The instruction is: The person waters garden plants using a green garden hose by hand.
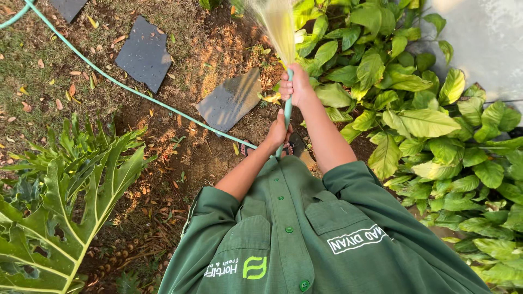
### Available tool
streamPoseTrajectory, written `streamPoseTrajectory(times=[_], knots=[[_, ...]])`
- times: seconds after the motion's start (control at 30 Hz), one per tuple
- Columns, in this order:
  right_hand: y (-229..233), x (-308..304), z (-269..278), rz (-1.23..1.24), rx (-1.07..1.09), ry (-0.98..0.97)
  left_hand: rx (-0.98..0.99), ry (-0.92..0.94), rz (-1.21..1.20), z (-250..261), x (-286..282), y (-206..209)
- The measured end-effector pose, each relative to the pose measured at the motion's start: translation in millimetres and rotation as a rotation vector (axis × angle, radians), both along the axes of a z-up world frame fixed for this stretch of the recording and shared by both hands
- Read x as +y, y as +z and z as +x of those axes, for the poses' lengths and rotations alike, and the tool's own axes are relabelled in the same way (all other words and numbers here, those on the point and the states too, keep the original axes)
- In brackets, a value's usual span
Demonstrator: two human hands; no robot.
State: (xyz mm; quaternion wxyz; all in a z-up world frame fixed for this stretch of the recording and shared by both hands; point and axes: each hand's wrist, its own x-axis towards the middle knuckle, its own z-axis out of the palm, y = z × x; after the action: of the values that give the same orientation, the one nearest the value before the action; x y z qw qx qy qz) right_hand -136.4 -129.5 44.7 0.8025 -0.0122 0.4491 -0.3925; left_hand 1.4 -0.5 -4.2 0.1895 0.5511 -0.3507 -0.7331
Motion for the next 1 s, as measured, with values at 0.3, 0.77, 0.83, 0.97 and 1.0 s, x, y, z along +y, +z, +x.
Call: streamPoseTrajectory(times=[0.3,0.77,0.83,0.97,1.0], knots=[[24,-21,39,0.057,0.198,-0.029,-0.025,0.014,-0.023,26,-15,-3],[30,-88,90,-0.121,0.210,0.059,-0.275,0.030,-0.346,94,-69,22],[35,-101,90,-0.115,0.175,0.016,-0.266,0.044,-0.384,105,-74,27],[69,-105,114,-0.074,0.315,0.226,-0.116,0.002,-0.346,119,-70,47],[76,-105,123,-0.087,0.304,0.265,-0.041,-0.009,-0.302,120,-69,51]])
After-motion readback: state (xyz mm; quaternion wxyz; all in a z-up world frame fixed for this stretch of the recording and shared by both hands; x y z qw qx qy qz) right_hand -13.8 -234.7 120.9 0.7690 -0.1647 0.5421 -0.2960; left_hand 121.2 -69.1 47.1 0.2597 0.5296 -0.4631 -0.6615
